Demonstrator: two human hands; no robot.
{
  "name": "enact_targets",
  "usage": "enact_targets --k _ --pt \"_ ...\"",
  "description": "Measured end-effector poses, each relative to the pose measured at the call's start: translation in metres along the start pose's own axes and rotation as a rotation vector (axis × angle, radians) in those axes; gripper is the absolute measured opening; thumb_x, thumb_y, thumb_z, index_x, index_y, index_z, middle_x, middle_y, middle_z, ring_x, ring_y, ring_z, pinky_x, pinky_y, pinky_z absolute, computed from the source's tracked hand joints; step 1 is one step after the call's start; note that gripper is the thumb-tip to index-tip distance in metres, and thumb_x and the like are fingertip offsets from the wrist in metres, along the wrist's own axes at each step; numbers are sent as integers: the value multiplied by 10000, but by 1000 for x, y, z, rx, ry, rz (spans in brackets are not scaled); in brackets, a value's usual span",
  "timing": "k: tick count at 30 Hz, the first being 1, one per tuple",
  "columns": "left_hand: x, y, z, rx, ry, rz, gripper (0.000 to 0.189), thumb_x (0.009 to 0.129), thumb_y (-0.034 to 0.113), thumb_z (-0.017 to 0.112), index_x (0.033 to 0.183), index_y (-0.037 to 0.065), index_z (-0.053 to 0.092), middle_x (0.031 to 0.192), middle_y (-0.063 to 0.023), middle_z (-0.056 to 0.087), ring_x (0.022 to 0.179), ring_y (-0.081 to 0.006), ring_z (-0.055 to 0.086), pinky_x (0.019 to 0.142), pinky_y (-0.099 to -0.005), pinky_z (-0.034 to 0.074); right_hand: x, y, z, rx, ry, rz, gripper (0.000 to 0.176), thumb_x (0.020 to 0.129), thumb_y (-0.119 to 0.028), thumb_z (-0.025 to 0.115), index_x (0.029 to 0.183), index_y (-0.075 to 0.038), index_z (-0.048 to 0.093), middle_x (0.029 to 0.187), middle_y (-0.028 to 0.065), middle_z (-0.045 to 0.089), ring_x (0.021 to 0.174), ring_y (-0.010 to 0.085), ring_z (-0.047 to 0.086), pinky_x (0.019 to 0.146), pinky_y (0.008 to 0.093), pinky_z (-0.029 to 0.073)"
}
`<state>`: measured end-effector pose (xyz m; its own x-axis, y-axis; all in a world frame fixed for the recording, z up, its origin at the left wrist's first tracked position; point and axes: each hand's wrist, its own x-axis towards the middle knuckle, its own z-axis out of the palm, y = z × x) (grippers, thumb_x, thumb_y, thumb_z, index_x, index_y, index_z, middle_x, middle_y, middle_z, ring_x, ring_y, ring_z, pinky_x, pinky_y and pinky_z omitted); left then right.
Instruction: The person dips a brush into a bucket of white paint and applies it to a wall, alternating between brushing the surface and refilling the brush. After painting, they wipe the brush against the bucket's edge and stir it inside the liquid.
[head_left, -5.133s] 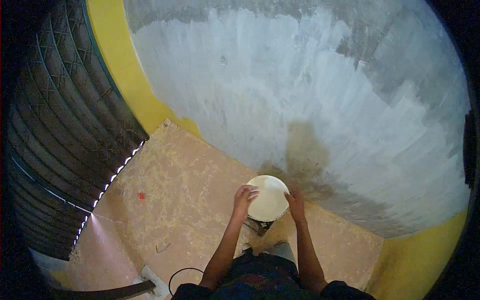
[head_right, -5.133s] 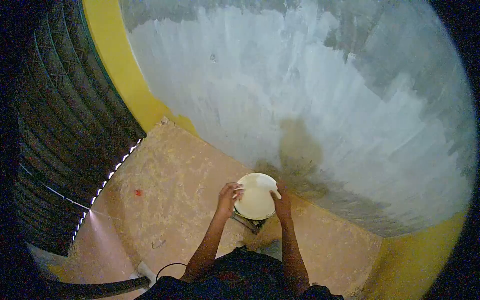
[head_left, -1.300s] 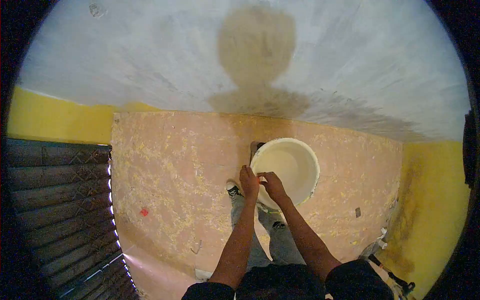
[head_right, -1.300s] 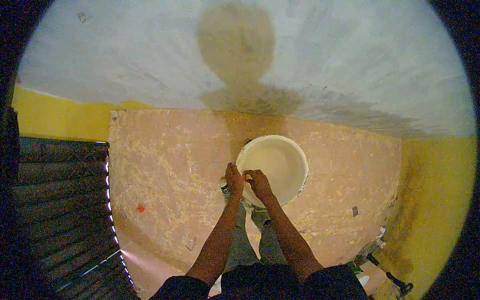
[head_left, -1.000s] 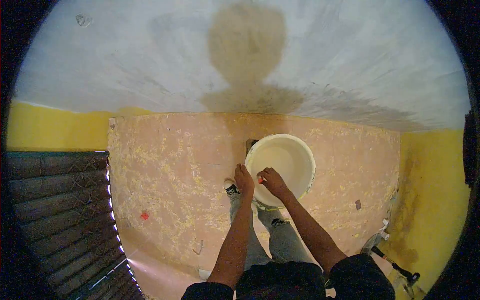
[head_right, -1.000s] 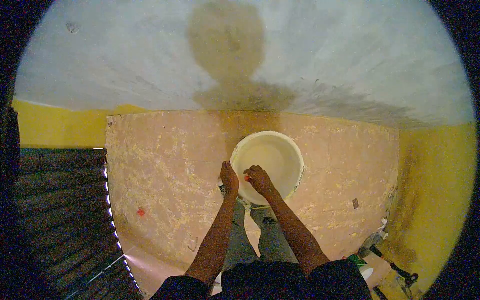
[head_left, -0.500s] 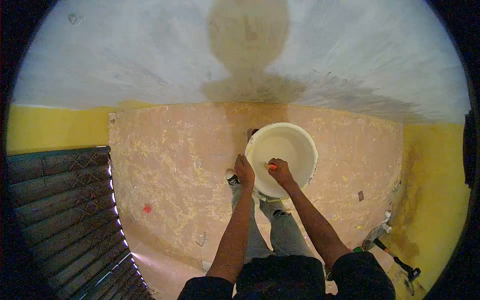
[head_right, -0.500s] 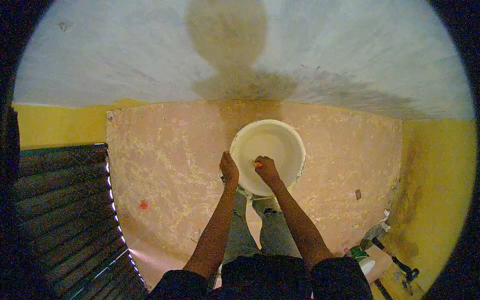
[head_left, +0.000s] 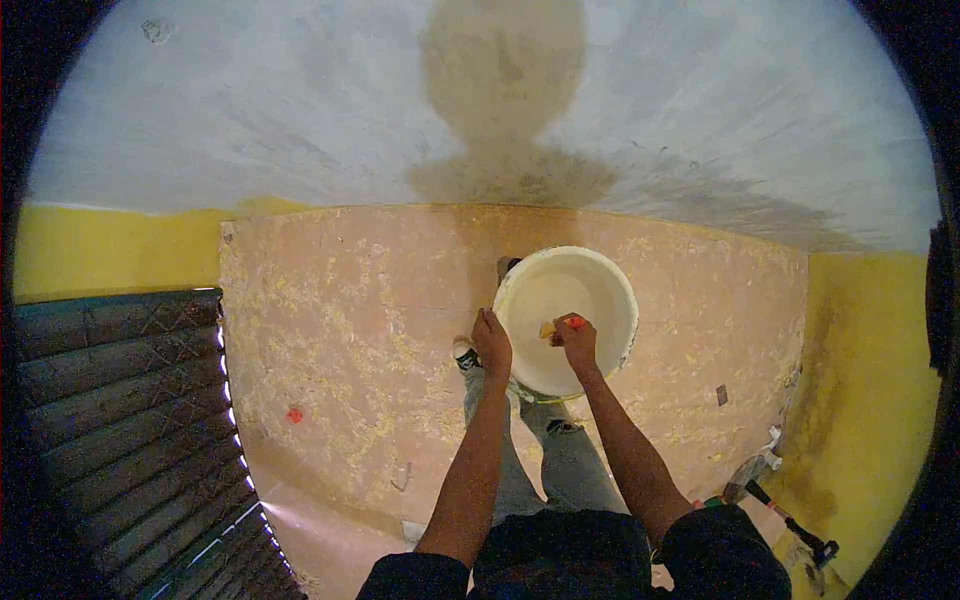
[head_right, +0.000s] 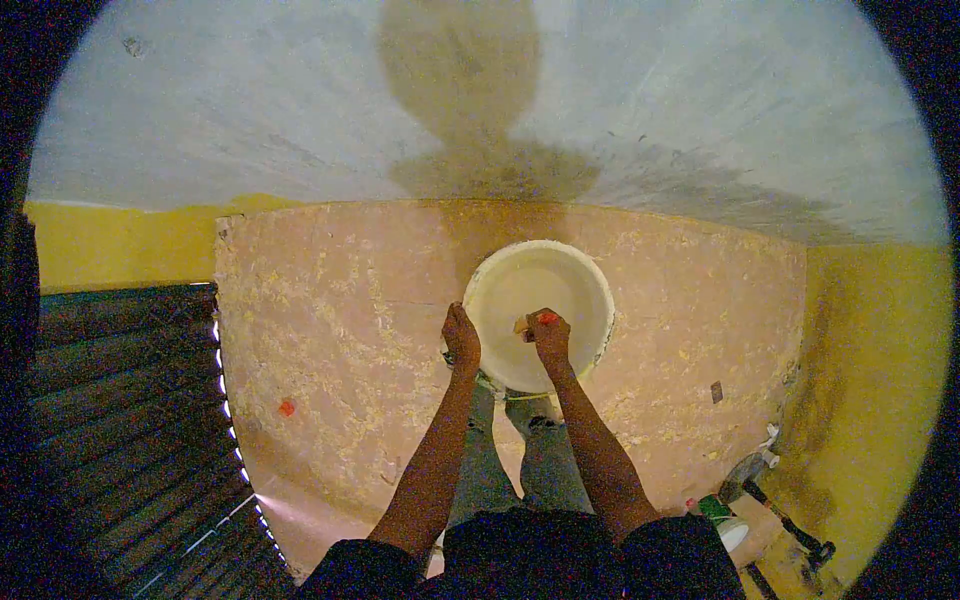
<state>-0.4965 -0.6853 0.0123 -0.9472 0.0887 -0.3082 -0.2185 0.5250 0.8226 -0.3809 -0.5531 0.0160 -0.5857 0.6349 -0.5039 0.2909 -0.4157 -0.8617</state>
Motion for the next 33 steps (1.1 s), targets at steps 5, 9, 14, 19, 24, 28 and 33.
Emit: enact_targets --k 5,9,14,19,24,28,33 --pt "4 -10 5 47 48 44 376 1056 253 413 1010 -64 609 940 -305 645 897 -484 605 773 -517 463 6 18 -17 75 53 122 210 938 -189 667 839 -4 659 699 86 664 530 164 637 497 308 562" --pt "1 5 -2 74 2 9 369 1053 244 421 1032 -70 614 928 -294 652 873 -482 610 758 -509 472 17 41 -32 51 -20 100 317 957 -308 642 844 -12 665 671 82 645 502 151 602 465 292 519" --pt "3 -13 10 28 110 138 390 1073 261 380 967 -52 586 874 -257 634 785 -372 567 751 -452 468 34 11 -27 -113 -338 179 164 860 -208 692 793 -59 676 661 45 635 517 115 555 487 264 450" --pt "4 -5 5 4 78 111 363 1056 231 421 1041 -68 625 919 -291 657 864 -471 623 761 -503 482 41 -46 2 -446 -624 120 175 836 -225 718 832 -52 694 696 35 646 602 130 591 570 307 492" --pt "5 -11 4 137 39 116 429 1080 272 356 1006 -74 597 951 -306 642 892 -474 606 796 -507 476 45 -62 15 -793 -945 -327 177 810 -196 748 869 -39 688 715 42 661 662 141 632 610 349 518" --pt "4 -20 8 104 74 147 425 1081 267 355 1001 -75 594 953 -307 637 881 -465 598 793 -494 474 23 -72 8 -653 -638 -327 136 853 -155 755 901 -51 683 690 72 663 592 138 626 537 331 503" --pt "4 -16 7 31 75 149 357 1059 235 419 978 -56 607 872 -275 631 825 -459 596 720 -496 451 -12 -69 1 -281 -202 -50 164 906 -167 740 858 -29 664 680 78 655 541 124 618 480 278 496"
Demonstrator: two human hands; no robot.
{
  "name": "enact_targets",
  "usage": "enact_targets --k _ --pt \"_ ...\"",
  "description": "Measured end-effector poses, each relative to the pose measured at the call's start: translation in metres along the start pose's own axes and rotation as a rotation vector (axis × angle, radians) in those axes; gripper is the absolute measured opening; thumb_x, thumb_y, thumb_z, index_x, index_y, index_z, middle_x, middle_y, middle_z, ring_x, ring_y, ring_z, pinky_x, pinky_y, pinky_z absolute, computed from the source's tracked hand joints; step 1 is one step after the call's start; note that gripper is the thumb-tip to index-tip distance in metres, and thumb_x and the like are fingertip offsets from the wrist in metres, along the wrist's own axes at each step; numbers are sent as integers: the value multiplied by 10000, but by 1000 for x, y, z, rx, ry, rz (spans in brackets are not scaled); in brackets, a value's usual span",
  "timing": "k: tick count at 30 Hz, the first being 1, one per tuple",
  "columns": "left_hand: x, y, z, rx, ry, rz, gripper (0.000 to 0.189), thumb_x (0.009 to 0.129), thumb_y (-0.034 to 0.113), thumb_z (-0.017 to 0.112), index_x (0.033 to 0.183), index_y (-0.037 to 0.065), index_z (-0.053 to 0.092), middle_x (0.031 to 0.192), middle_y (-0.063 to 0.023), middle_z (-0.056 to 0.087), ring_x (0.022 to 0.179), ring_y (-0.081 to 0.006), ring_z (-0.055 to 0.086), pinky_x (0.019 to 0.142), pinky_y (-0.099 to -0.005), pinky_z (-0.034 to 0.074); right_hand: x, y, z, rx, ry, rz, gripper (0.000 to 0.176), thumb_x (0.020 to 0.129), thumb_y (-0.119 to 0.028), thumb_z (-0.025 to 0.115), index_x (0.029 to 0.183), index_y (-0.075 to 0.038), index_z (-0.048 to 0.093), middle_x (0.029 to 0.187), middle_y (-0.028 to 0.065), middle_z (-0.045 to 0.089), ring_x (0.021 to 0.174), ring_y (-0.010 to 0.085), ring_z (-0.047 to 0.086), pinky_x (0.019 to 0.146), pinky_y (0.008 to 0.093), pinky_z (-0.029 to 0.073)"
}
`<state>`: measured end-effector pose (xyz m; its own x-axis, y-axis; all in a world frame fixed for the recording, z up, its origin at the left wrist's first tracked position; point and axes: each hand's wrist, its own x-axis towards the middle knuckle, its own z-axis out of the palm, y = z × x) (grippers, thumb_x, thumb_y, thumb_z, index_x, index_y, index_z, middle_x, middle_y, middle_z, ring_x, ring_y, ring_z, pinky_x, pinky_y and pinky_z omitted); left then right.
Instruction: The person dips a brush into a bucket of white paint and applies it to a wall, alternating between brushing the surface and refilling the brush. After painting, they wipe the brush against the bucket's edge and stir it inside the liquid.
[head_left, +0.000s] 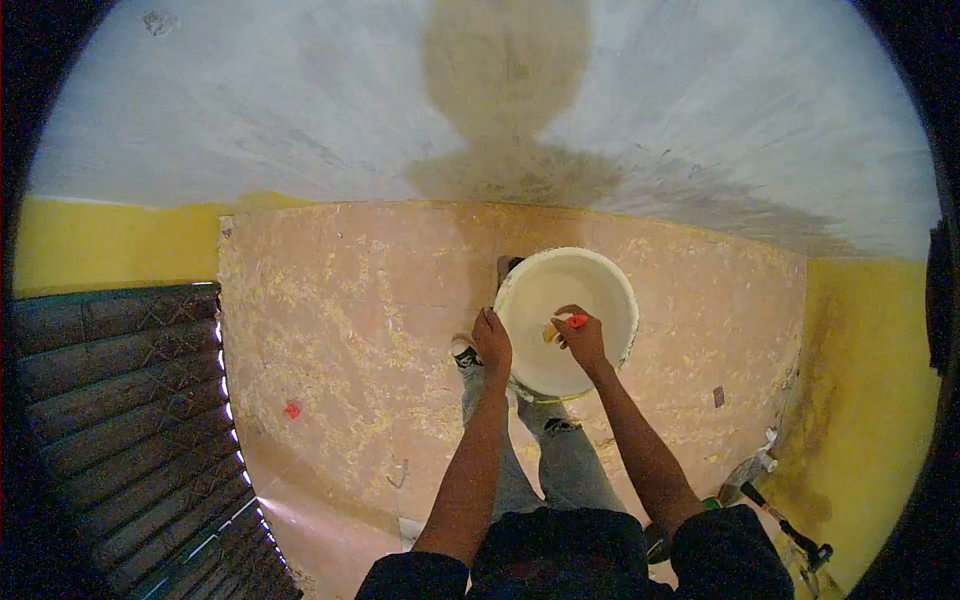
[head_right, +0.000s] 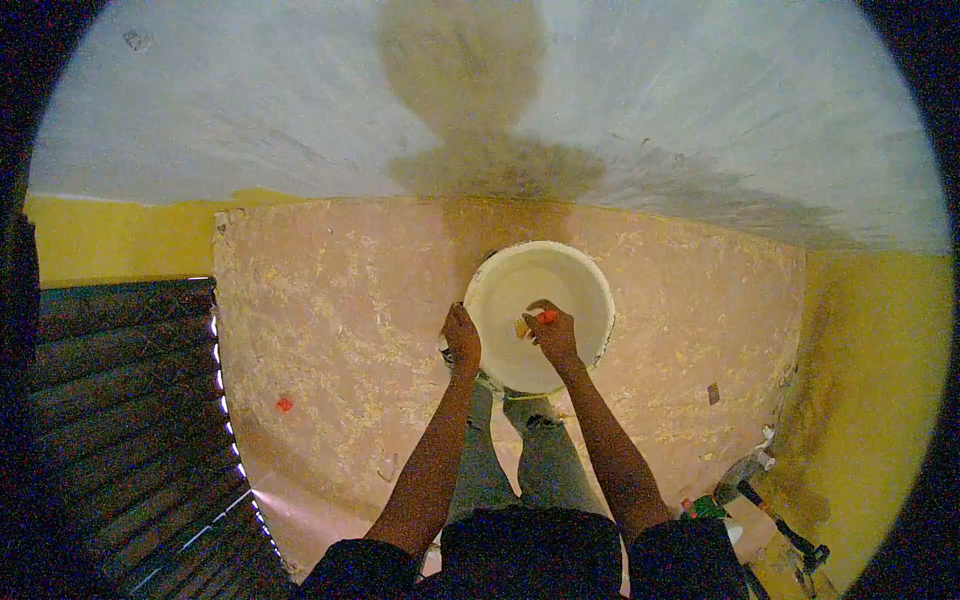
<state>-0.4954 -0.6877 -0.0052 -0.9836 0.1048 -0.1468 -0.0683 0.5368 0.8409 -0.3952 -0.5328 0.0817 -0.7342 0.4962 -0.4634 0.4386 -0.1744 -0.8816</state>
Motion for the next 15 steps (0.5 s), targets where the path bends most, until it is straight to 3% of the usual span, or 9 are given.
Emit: enact_targets --k 5,8,12,13,15 --pt "0 6 -1 -15 -7 -56 380 1063 255 407 975 -59 601 866 -270 633 802 -431 593 730 -490 459 -7 51 6 344 232 197 184 890 -161 738 818 -14 653 700 74 658 563 148 652 480 293 572" --pt "1 -3 3 -32 -1 -65 404 1068 278 389 954 -52 591 853 -253 627 768 -388 571 733 -484 459 -9 59 7 357 271 238 178 869 -152 742 807 -16 646 705 83 659 544 155 645 468 302 579" --pt "0 -11 6 35 8 -61 389 1065 275 390 937 -36 587 803 -222 608 708 -308 529 707 -451 457 3 77 -2 386 207 266 225 861 -179 750 758 -30 616 651 86 638 510 171 633 452 310 552" --pt "1 -14 8 34 7 -60 389 1065 275 390 937 -36 587 803 -222 608 708 -308 529 707 -451 457 6 76 -7 352 110 270 195 855 -172 746 776 -35 633 672 78 648 516 159 629 462 295 550" --pt "1 -20 12 50 86 15 360 1047 224 436 1002 -72 636 944 -295 662 884 -462 629 787 -504 489 15 65 -13 315 15 270 166 849 -165 743 794 -39 651 693 69 658 521 147 624 472 281 548"
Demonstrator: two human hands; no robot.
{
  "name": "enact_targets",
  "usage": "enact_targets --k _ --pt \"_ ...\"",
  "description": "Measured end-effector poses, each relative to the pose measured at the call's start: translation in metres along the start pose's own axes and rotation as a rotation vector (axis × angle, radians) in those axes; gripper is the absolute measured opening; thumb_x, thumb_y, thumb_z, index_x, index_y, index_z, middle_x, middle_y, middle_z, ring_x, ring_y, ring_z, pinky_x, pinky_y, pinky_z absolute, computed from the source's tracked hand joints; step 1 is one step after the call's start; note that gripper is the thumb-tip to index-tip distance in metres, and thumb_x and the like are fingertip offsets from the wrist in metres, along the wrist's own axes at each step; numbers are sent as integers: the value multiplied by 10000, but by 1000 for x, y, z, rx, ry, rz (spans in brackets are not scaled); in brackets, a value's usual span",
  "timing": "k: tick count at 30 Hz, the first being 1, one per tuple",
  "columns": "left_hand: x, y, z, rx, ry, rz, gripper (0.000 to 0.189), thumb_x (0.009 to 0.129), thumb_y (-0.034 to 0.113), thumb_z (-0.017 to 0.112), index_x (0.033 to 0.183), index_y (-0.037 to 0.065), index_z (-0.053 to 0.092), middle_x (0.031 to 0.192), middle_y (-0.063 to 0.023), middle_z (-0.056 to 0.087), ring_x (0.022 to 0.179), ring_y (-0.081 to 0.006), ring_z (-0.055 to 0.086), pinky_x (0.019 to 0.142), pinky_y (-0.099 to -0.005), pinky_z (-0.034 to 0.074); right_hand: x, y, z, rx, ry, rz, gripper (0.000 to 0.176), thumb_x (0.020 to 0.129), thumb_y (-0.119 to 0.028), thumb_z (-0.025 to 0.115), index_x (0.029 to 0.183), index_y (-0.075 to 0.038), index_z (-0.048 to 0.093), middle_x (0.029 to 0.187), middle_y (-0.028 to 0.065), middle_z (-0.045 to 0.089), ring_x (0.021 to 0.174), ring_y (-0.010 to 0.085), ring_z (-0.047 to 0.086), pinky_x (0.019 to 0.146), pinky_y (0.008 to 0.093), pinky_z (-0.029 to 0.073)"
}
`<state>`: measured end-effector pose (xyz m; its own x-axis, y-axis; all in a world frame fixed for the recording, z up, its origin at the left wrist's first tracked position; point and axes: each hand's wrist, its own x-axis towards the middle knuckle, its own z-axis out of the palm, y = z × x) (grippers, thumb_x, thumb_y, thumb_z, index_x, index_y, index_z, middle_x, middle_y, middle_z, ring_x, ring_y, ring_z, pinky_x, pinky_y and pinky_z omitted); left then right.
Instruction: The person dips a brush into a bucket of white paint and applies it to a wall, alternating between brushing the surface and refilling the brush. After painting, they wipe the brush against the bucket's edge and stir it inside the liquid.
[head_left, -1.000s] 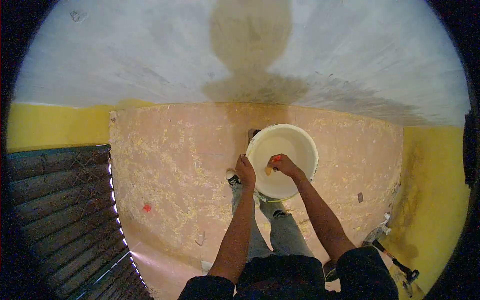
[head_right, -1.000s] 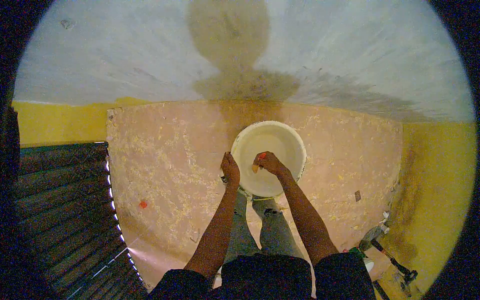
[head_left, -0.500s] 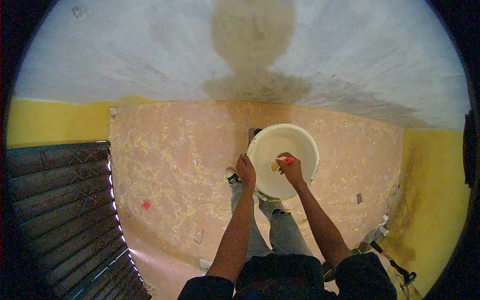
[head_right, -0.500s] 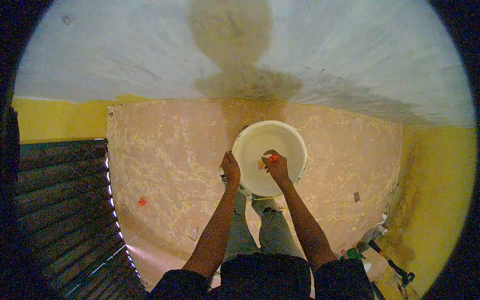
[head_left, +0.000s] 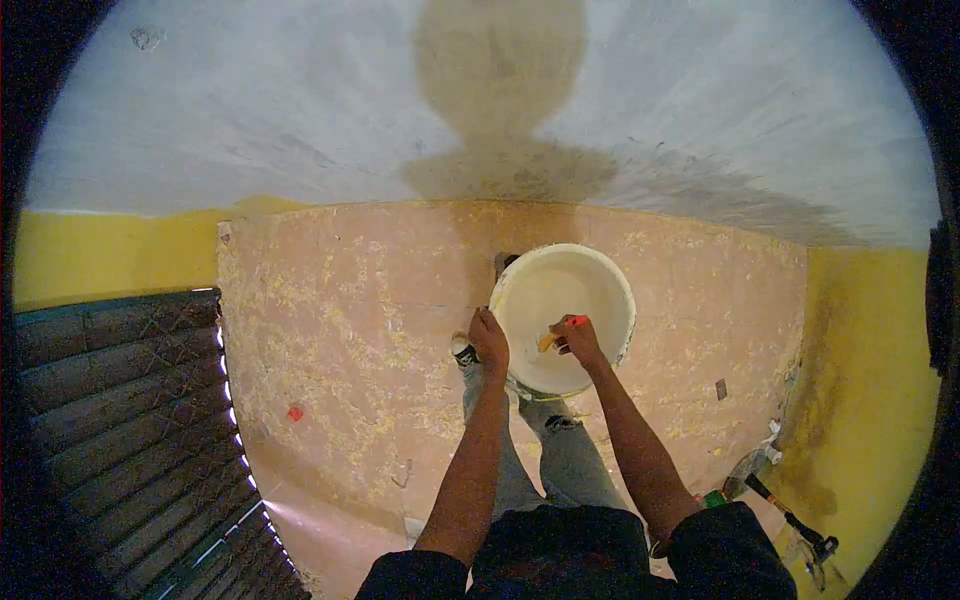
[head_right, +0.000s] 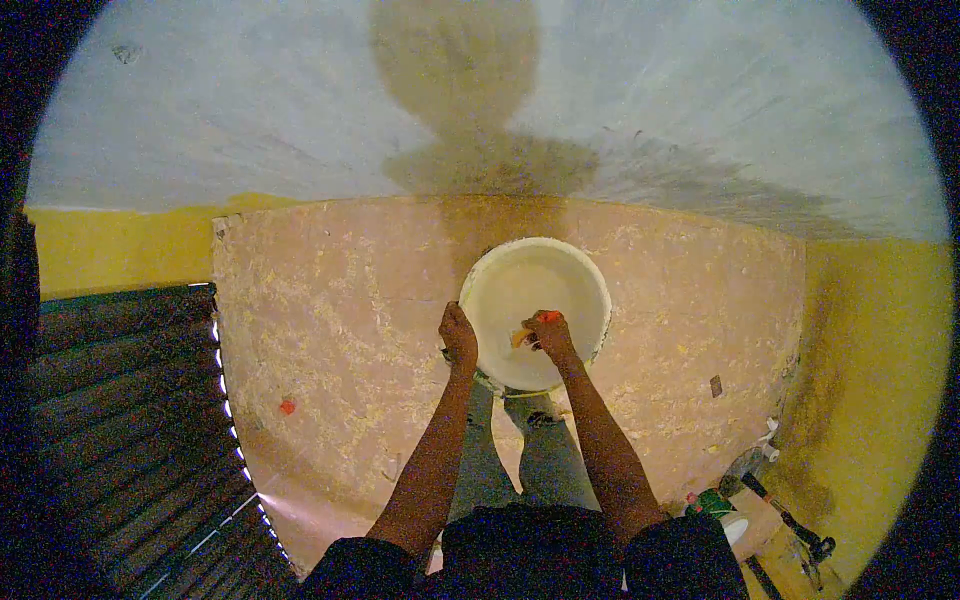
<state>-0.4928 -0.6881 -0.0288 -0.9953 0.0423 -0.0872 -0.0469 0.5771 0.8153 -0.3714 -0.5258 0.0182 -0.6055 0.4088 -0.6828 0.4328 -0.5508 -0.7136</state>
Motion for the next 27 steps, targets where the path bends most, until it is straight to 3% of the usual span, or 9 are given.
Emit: enact_targets --k 1,3,5,8,13,18,19,24,27 --pt "0 0 1 -3 0 1 360 1047 224 436 1002 -72 636 944 -295 662 884 -462 629 787 -504 489 1 -14 3 -208 -70 5 165 847 -175 745 804 -41 658 705 64 669 531 144 633 491 280 543" --pt "0 1 0 -62 -6 4 401 1063 287 397 899 -38 566 790 -254 583 701 -334 522 693 -466 443 10 -37 13 -419 -139 11 166 845 -184 746 814 -43 665 716 59 681 541 141 641 510 280 538" --pt "1 8 -5 -50 -18 8 406 1065 292 398 901 -38 568 793 -253 587 703 -339 524 694 -469 442 21 -52 25 -639 -357 12 168 843 -199 745 829 -44 681 724 57 701 577 136 664 558 294 543" --pt "1 21 -11 -50 -57 -18 412 1068 298 396 905 -37 573 800 -256 596 709 -356 532 694 -477 440 20 -75 54 -903 -469 -125 172 832 -201 751 828 -40 690 714 79 707 617 143 683 579 309 550" --pt "1 24 -16 -67 -106 -83 412 1074 295 387 911 -38 566 791 -260 589 702 -380 509 685 -474 444 15 -88 51 -970 -542 -185 179 768 -153 798 793 -34 667 670 82 680 617 144 670 577 312 542" --pt "1 17 -12 -59 -79 -43 407 1074 291 400 910 -45 562 779 -247 584 693 -346 496 687 -461 446 2 -57 13 -530 -160 -256 228 802 -109 791 717 -37 592 629 63 630 563 130 628 512 302 522" --pt "1 18 -13 -96 -87 -33 409 1074 291 402 912 -48 563 783 -250 587 696 -348 503 689 -461 447 -2 -52 11 -535 -160 -252 228 802 -109 791 717 -37 592 629 63 630 563 130 628 512 302 522" --pt "0 -10 4 -21 -25 -15 417 1076 297 395 925 -51 568 801 -249 600 711 -343 522 695 -458 450 -12 -19 12 -200 299 -186 207 868 -159 775 784 -17 651 640 88 658 473 142 621 439 273 526" --pt "0 9 -8 -19 -33 -29 417 1077 301 393 934 -45 575 802 -244 605 712 -341 522 697 -455 452 -24 -9 18 -98 302 -182 209 876 -169 768 806 0 667 646 98 669 492 157 645 445 276 532"
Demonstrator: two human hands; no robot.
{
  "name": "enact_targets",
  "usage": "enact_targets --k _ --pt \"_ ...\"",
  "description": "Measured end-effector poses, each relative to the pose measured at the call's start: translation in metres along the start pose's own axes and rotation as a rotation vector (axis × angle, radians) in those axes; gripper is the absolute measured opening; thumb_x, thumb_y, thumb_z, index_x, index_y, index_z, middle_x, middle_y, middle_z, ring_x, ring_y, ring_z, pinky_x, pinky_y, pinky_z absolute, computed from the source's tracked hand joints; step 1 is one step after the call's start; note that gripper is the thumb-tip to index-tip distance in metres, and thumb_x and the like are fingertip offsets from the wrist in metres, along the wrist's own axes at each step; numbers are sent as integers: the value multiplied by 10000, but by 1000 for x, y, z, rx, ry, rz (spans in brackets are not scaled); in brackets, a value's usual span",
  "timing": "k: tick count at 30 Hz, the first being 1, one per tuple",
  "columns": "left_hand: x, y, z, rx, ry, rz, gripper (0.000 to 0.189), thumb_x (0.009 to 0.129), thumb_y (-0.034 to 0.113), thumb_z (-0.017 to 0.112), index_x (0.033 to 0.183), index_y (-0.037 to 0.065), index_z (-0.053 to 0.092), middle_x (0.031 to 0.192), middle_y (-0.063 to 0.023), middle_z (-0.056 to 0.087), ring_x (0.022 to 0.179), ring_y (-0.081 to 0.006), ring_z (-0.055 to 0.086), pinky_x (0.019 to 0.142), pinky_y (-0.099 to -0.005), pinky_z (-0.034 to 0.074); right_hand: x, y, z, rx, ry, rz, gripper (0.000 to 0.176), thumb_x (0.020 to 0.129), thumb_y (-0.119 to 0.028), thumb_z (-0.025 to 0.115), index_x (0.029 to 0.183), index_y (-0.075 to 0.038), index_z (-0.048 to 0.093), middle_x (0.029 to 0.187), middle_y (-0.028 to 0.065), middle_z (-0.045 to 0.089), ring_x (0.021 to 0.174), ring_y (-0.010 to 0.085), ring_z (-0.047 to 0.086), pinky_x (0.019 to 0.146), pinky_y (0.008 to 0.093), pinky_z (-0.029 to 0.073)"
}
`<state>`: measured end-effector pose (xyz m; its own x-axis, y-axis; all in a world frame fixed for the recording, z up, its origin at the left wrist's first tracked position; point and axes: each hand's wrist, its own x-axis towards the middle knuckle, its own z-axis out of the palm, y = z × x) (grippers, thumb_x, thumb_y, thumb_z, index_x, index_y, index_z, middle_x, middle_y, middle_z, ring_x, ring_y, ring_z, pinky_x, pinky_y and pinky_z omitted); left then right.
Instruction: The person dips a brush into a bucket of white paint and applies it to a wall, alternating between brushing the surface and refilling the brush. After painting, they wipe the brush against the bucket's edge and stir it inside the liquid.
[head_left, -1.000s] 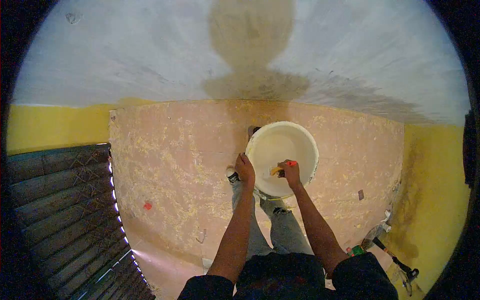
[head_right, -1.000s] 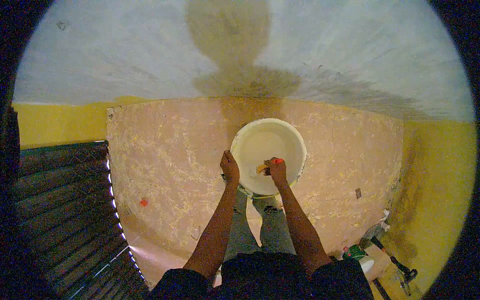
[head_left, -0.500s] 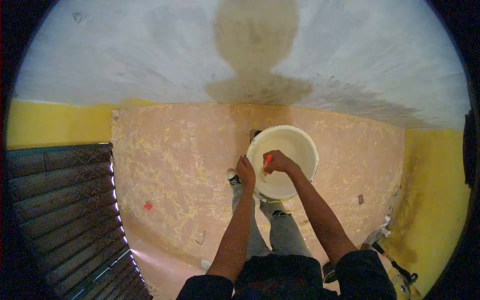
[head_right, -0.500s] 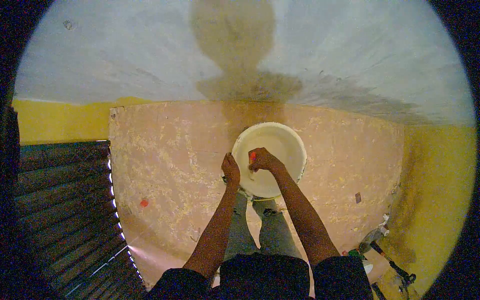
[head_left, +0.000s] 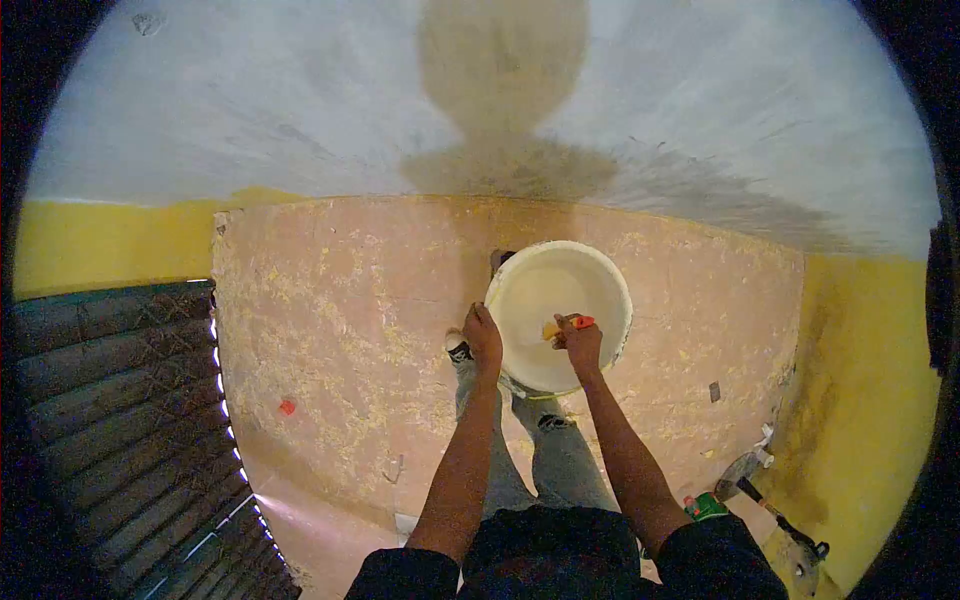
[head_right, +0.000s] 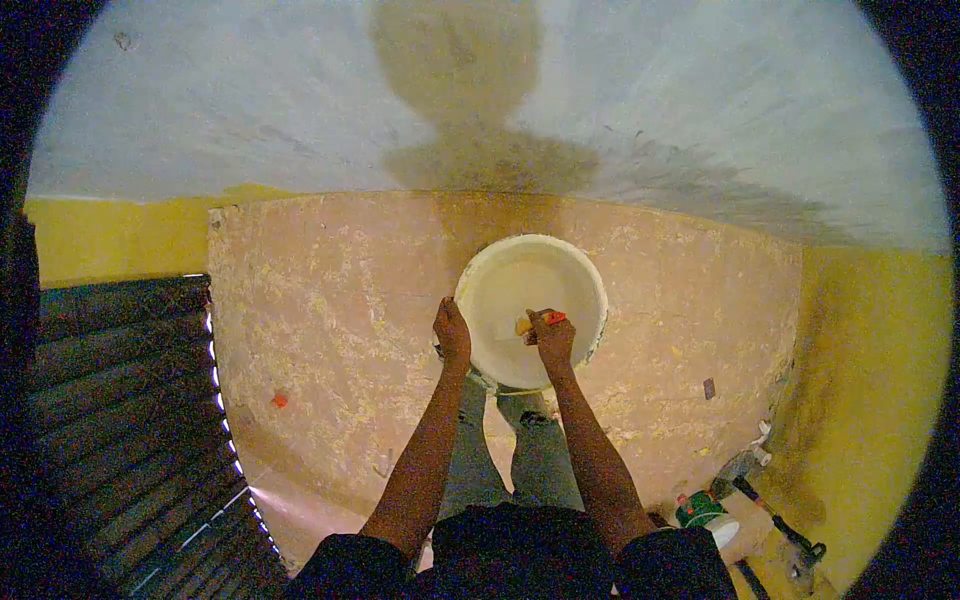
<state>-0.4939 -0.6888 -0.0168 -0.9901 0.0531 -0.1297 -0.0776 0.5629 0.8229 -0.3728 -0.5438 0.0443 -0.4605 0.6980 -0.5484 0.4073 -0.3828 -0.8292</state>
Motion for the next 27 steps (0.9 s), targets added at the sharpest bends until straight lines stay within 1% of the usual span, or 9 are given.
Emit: enact_targets --k 4,8,10,15,19,21,22,24,27 --pt "-1 14 -5 -102 -33 -40 419 1077 314 394 966 -36 595 841 -243 629 746 -356 558 728 -459 463 -6 15 7 25 5 40 223 885 -177 752 792 1 656 631 98 656 472 154 627 430 292 524" --pt "0 1 -3 -21 -112 -100 427 1077 319 383 1003 -36 608 908 -253 651 815 -385 602 770 -468 473 -1 13 6 -128 -182 43 282 885 -221 751 750 -7 628 638 98 658 480 154 622 454 313 515" --pt "-1 6 -5 -77 -61 -23 426 1058 293 425 1088 -81 629 1001 -302 665 921 -480 623 810 -511 489 5 0 9 -132 -270 66 285 878 -224 757 751 -9 620 634 95 651 484 154 617 462 311 510" --pt "1 5 -4 40 -107 -113 447 1062 296 410 1147 -87 624 1099 -310 655 1014 -481 610 873 -503 487 6 -45 25 -537 -683 -66 248 879 -210 745 745 -40 625 655 59 645 570 128 600 534 296 493" --pt "0 12 -9 5 -146 -134 435 1060 287 409 1159 -80 621 1138 -306 643 1071 -471 590 912 -503 467 20 -58 34 -681 -844 -166 229 853 -192 765 744 -43 629 640 61 627 578 139 597 557 321 476" --pt "-1 10 -7 -33 -115 -89 428 1059 282 413 1158 -79 621 1127 -307 643 1066 -472 590 910 -502 468 31 -55 41 -762 -971 -424 227 809 -174 793 763 -41 615 630 55 608 590 143 594 564 329 477" --pt "0 9 -7 -64 -88 -46 422 1058 278 417 1156 -78 621 1116 -308 643 1061 -472 590 909 -501 468 38 -46 42 -760 -973 -427 227 809 -174 793 763 -41 615 630 55 608 590 143 594 564 329 477" --pt "3 8 -8 -28 -120 -93 417 1056 271 419 1153 -82 620 1101 -310 645 1048 -475 594 903 -500 471 44 -39 40 -881 -934 -734 256 776 -167 812 776 -40 590 631 45 592 610 142 601 577 339 482" --pt "0 2 -1 43 -74 -66 411 1052 258 425 1150 -88 623 1077 -309 654 1013 -484 603 888 -499 481 33 -44 23 -572 -776 -494 255 753 -145 818 799 -44 588 643 55 598 613 148 613 570 347 493"
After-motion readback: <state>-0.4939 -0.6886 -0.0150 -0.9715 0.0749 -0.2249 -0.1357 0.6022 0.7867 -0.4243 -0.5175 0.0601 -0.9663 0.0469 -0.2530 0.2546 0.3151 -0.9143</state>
